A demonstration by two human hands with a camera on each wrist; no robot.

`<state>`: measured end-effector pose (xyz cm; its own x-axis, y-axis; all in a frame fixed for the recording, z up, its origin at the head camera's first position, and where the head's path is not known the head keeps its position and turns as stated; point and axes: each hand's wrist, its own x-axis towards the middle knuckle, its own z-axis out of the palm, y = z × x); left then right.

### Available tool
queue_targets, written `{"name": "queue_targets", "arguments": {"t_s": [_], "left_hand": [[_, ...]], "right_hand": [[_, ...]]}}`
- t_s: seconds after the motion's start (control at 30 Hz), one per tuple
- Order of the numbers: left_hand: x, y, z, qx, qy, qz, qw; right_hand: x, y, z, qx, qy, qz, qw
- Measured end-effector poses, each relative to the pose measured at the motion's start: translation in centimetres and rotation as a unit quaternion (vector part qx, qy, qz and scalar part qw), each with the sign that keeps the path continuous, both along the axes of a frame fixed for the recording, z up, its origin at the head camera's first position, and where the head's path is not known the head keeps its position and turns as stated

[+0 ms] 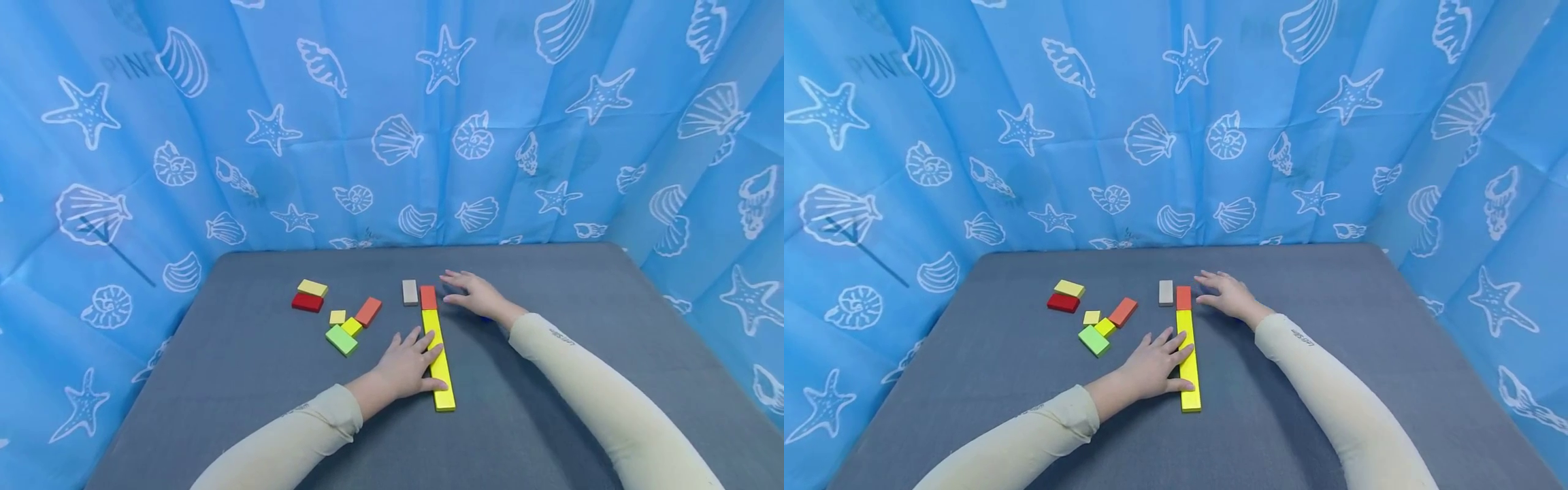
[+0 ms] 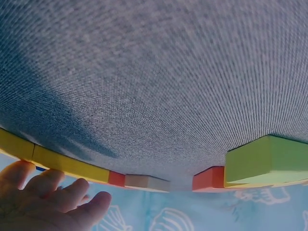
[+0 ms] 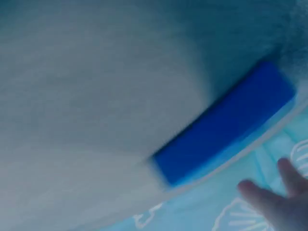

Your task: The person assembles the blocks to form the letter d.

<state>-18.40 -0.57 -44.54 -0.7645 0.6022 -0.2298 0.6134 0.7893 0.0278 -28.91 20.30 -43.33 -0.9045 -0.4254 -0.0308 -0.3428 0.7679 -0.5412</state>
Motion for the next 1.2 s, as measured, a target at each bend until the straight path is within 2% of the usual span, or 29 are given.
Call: {"name": "queue_targets", "arguments": {"t_s": [0.07, 0.13, 0.27, 0.37, 0.63, 0.87, 1.03, 1.2], "left_hand": [[0.1, -0.1, 0.0, -0.003, 0.002, 0.004, 1.0000], [0.2, -0.2, -0.1, -0.003, 0.004, 0.007, 1.0000], [0.2, -0.4, -0.2, 0.002, 0.002, 0.015, 0.9999], [0.1, -0.5, -0.3, 0.007, -0.002, 0.019, 0.9998], [0.0, -0.6, -0.3, 0.014, -0.006, 0.021, 0.9997], [-0.1, -0.5, -0.3, 0.019, -0.009, 0.018, 0.9996], [0.0, -0.3, -0.1, 0.014, -0.010, 0.018, 0.9997], [0.3, 0.1, 0.2, 0.006, -0.007, 0.014, 0.9999]], "right_hand": [[0.8, 1.1, -0.1, 0.005, 0.020, -0.029, 0.9994], [1.7, 2.3, -0.3, 0.018, 0.023, -0.061, 0.9977], [3.2, 4.1, -1.0, 0.039, -0.007, -0.118, 0.9922], [4.0, 4.7, -1.3, 0.050, -0.029, -0.139, 0.9886], [4.4, 3.9, -1.4, 0.080, -0.014, -0.147, 0.9858], [4.2, 3.7, -1.5, 0.064, 0.028, -0.135, 0.9884], [3.2, 3.9, -1.5, 0.026, 0.051, -0.115, 0.9917], [1.4, 3.9, -1.2, -0.024, 0.053, -0.088, 0.9944]]}}
